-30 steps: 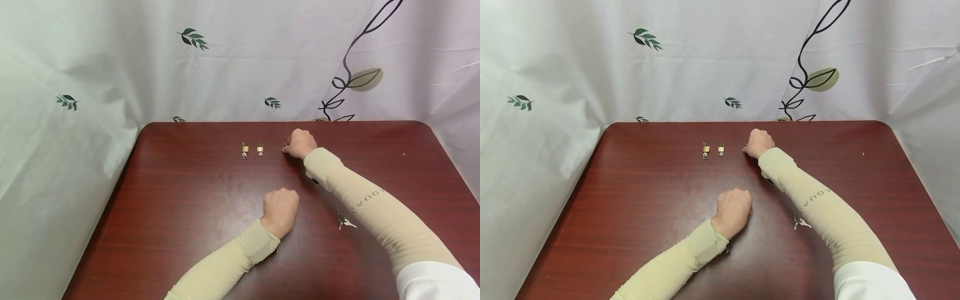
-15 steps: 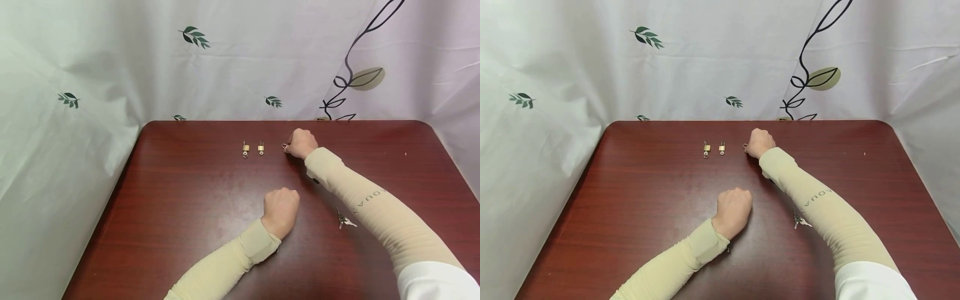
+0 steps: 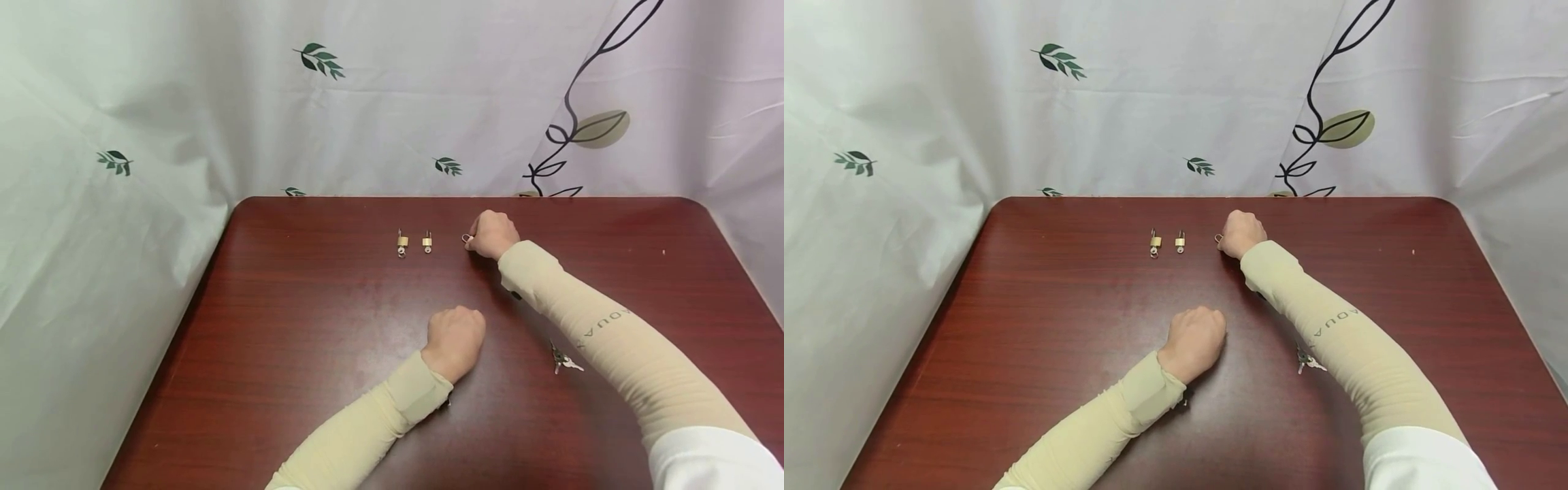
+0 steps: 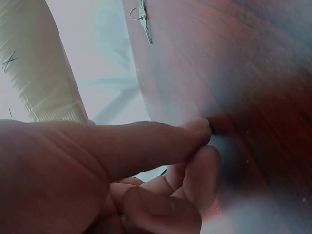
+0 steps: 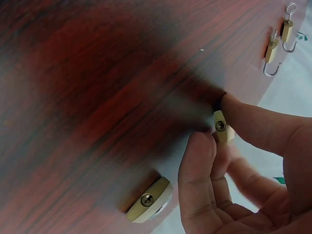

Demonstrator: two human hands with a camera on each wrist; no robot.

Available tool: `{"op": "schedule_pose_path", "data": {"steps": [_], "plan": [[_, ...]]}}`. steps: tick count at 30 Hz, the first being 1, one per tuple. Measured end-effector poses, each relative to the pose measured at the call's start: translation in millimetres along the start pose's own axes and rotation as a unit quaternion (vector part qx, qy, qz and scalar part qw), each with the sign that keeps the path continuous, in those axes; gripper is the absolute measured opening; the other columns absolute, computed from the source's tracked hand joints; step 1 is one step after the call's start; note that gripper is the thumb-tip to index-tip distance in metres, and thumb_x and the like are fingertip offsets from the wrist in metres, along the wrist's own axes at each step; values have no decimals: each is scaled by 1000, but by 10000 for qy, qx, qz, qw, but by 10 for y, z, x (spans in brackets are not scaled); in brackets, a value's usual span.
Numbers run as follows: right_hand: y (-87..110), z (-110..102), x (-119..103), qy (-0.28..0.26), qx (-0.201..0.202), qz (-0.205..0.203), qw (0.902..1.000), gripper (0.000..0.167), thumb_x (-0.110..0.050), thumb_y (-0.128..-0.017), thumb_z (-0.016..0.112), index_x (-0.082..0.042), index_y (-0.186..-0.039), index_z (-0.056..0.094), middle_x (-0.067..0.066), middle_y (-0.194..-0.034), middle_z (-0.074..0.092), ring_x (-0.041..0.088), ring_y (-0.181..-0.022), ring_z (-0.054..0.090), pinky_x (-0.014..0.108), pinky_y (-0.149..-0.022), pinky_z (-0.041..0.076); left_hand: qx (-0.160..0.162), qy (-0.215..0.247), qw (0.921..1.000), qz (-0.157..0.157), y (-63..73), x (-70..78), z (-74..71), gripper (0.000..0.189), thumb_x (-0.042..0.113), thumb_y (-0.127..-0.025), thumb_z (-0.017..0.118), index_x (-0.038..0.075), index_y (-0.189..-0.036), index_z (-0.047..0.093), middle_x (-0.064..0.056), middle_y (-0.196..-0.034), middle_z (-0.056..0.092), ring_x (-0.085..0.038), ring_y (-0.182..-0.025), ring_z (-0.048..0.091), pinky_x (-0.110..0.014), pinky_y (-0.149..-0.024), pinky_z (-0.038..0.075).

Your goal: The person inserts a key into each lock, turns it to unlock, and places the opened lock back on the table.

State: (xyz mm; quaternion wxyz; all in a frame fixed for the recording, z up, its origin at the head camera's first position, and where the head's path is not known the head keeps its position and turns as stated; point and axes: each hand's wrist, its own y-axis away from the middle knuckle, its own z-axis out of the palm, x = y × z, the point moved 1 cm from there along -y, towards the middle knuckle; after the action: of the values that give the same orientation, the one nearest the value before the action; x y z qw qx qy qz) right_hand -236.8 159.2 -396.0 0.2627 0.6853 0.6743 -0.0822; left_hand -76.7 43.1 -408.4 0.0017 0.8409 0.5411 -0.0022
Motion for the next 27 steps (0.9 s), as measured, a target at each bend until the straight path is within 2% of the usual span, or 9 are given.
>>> {"op": "schedule_pose_path", "data": {"steps": [7, 10, 12, 14, 16, 18, 21, 24, 27], "plan": [[-1, 6, 24, -204, 45, -43, 9998, 13, -17, -90, 74, -5, -91, 76, 9, -89, 72, 26, -79, 61, 38, -71, 50, -586, 623, 9963, 104, -18, -39, -1, 27, 12, -88, 68, 21, -62, 65, 2, -72, 71, -16, -66, 68, -35, -52, 53], [6, -8, 57, -980, -110, -8, 9951, 17, -18, -90, 75, -2, -96, 76, 6, -86, 71, 21, -77, 63, 32, -68, 52, -787, 1113, 9906, 70, -19, -99, -6, 29, 16, -86, 70, 20, -59, 61, 1, -69, 68, -17, -63, 65, -36, -48, 50], [26, -22, 76, -1888, -427, 103, 9810, 23, -18, -91, 74, 0, -105, 74, 3, -87, 71, 17, -78, 63, 28, -69, 54, -815, 1491, 9854, 73, -21, -159, -14, 33, 17, -85, 72, 19, -56, 57, 4, -61, 61, -12, -56, 58, -33, -44, 43], [59, -37, 85, -2863, -844, 321, 9539, 30, -18, -93, 73, 3, -115, 70, 0, -89, 71, 13, -80, 64, 25, -72, 56, -709, 1851, 9801, 124, -26, -228, -24, 34, 16, -82, 73, 19, -54, 53, 8, -55, 53, -9, -52, 50, -28, -43, 38], [106, -55, 86, -3550, -1197, 522, 9257, 36, -20, -95, 71, 2, -123, 65, -3, -92, 71, 10, -82, 63, 23, -74, 56, -583, 2243, 9726, 170, -33, -300, -29, 30, 15, -80, 74, 21, -56, 57, 13, -54, 50, -5, -53, 46, -24, -46, 37], [157, -73, 81, -3947, -1423, 664, 9053, 40, -23, -96, 71, 1, -126, 62, -5, -92, 71, 8, -81, 63, 22, -75, 55, -571, 2671, 9619, 117, -40, -365, -39, 21, 14, -80, 75, 21, -62, 65, 16, -57, 53, -3, -58, 49, -21, -53, 40], [240, -92, 67, -4257, -1623, 742, 8871, 42, -24, -95, 71, 0, -127, 60, -5, -93, 71, 6, -80, 63, 20, -74, 54, -638, 3294, 9420, -124, -51, -454, -47, 9, 15, -80, 75, 21, -74, 74, 17, -65, 63, -3, -70, 57, -20, -66, 46], [322, -101, 54, -4477, -1729, 739, 8742, 41, -22, -96, 71, 1, -127, 59, -5, -91, 72, 6, -76, 62, 18, -72, 53, -634, 4043, 9117, -373, -60, -526, -60, 4, 13, -84, 75, 15, -81, 76, 13, -64, 65, -4, -66, 60, -21, -64, 49], [402, -107, 35, -4711, -1807, 693, 8606, 39, -17, -97, 69, 4, -128, 58, -5, -87, 72, 6, -73, 62, 18, -69, 52, -406, 4769, 8763, -545, -72, -582, -65, 3, 12, -87, 75, 10, -85, 76, 9, -66, 68, -8, -57, 64, -22, -54, 49]]}}
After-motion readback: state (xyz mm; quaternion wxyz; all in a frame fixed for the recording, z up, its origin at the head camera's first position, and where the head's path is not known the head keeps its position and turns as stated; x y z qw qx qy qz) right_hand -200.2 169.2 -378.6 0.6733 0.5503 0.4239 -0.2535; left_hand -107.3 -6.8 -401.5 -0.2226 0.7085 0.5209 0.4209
